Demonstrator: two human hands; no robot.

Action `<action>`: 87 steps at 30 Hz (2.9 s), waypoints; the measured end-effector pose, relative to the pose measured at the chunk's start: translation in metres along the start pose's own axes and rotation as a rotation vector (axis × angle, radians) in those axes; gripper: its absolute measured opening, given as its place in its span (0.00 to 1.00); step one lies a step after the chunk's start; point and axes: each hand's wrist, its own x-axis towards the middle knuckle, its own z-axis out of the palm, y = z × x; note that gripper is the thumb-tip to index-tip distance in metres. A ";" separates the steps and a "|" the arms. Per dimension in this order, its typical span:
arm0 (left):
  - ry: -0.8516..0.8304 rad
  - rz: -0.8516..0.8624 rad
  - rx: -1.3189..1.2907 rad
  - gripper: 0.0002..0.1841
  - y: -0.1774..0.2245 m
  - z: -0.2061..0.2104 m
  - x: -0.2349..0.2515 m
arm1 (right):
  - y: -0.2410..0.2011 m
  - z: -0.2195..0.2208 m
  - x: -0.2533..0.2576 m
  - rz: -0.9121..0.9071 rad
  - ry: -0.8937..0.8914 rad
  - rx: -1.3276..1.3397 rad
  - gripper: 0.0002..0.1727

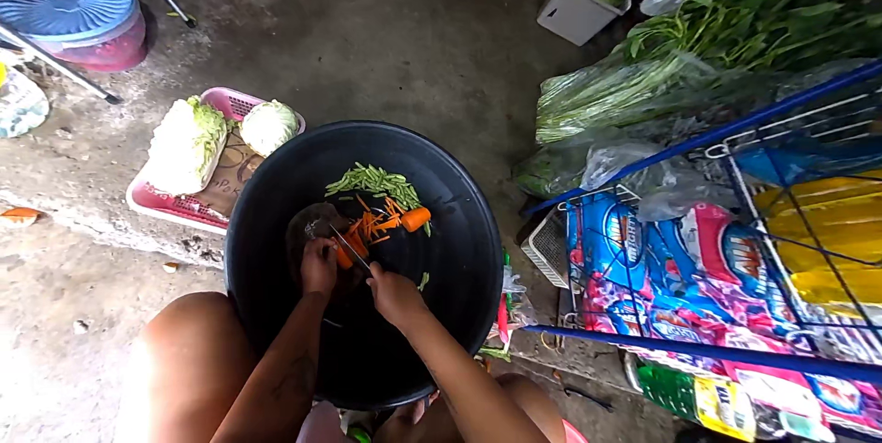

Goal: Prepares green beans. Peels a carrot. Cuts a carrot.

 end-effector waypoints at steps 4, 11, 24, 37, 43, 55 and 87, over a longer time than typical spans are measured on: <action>0.005 -0.001 -0.003 0.10 0.000 0.000 0.001 | 0.000 0.000 -0.001 -0.005 -0.001 -0.021 0.24; 0.003 -0.019 -0.018 0.10 0.000 0.001 0.001 | -0.002 0.002 0.000 0.008 -0.027 -0.021 0.24; -0.019 -0.048 0.008 0.11 -0.002 -0.001 0.002 | -0.001 0.035 0.036 0.005 -0.030 0.082 0.27; -0.044 -0.281 -0.141 0.28 0.028 -0.003 -0.004 | -0.009 0.032 0.042 0.033 0.043 0.103 0.26; -0.067 -0.208 0.013 0.18 0.024 -0.009 0.011 | -0.027 0.034 0.048 0.082 0.085 0.111 0.24; -0.064 -0.184 0.064 0.19 0.022 -0.008 0.009 | -0.016 0.033 0.022 0.073 0.014 0.127 0.27; -0.017 -0.127 -0.030 0.13 0.008 -0.004 0.008 | -0.014 0.015 0.027 0.002 0.072 0.036 0.26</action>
